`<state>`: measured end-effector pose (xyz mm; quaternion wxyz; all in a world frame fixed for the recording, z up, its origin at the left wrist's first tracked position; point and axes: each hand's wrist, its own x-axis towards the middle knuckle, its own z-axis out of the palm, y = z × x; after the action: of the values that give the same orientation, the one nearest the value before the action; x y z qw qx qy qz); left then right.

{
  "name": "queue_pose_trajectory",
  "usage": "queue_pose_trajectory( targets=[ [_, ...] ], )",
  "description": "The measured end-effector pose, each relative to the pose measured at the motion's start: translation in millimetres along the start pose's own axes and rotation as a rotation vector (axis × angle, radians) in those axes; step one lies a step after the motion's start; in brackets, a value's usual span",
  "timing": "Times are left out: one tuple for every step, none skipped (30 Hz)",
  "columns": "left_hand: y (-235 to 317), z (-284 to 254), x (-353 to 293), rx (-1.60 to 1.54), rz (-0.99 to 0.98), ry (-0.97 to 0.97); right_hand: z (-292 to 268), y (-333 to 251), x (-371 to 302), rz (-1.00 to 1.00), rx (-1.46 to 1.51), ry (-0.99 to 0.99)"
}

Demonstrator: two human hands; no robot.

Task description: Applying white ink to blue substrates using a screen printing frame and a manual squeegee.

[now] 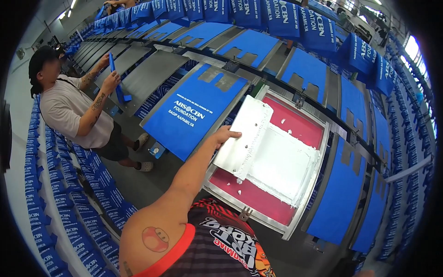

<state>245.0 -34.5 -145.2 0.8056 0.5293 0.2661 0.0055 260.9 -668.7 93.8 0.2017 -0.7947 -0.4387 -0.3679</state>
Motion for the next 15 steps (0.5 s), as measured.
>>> queue_pose_trajectory(
  targets=[
    [2.1,-2.7,3.1,0.01,0.0,-0.006,4.6,-10.5,4.7,0.009,0.045,-0.021],
    [-1.2,-2.2,5.0,0.013,-0.019,0.005,6.0,-18.5,11.0,0.016,0.091,-0.046],
    [-3.1,-1.2,6.0,0.022,-0.037,0.014,6.6,-27.6,15.0,0.027,0.136,-0.067],
    [-4.1,-3.2,7.3,0.051,-0.039,-0.001,14.8,-41.0,15.9,0.053,0.177,-0.076],
    [-8.5,-5.8,7.8,0.037,-0.019,-0.027,27.0,-52.9,17.7,0.08,0.215,-0.078],
    [-15.4,-7.7,9.2,0.028,-0.002,-0.056,37.5,-66.3,18.2,0.11,0.254,-0.076],
    [-29.2,-15.4,21.9,0.038,0.049,-0.042,53.1,-77.0,23.2,0.14,0.297,-0.071],
    [-33.2,-15.1,25.7,0.028,0.053,-0.047,67.0,-92.5,25.8,0.181,0.332,-0.078],
    [-38.9,-17.2,24.3,0.022,0.042,-0.049,74.8,-112.5,28.1,0.234,0.373,-0.091],
    [-38.5,-10.5,25.2,0.029,0.017,-0.037,77.9,-127.3,33.2,0.284,0.406,-0.112],
    [-36.1,-5.1,23.1,0.042,-0.023,-0.026,80.8,-144.9,36.7,0.348,0.441,-0.137],
    [-32.9,-0.5,21.8,0.052,-0.045,-0.006,81.8,-162.3,40.6,0.417,0.476,-0.167],
    [-40.6,-12.1,33.0,0.038,0.018,-0.033,83.3,-175.2,49.3,0.465,0.517,-0.192],
    [-47.5,-23.3,46.5,0.104,0.081,0.016,82.9,-178.8,57.9,0.505,0.548,-0.218],
    [-35.5,-12.4,49.1,0.226,-0.021,0.009,73.6,-176.9,58.8,0.567,0.557,-0.259]
  ],
)
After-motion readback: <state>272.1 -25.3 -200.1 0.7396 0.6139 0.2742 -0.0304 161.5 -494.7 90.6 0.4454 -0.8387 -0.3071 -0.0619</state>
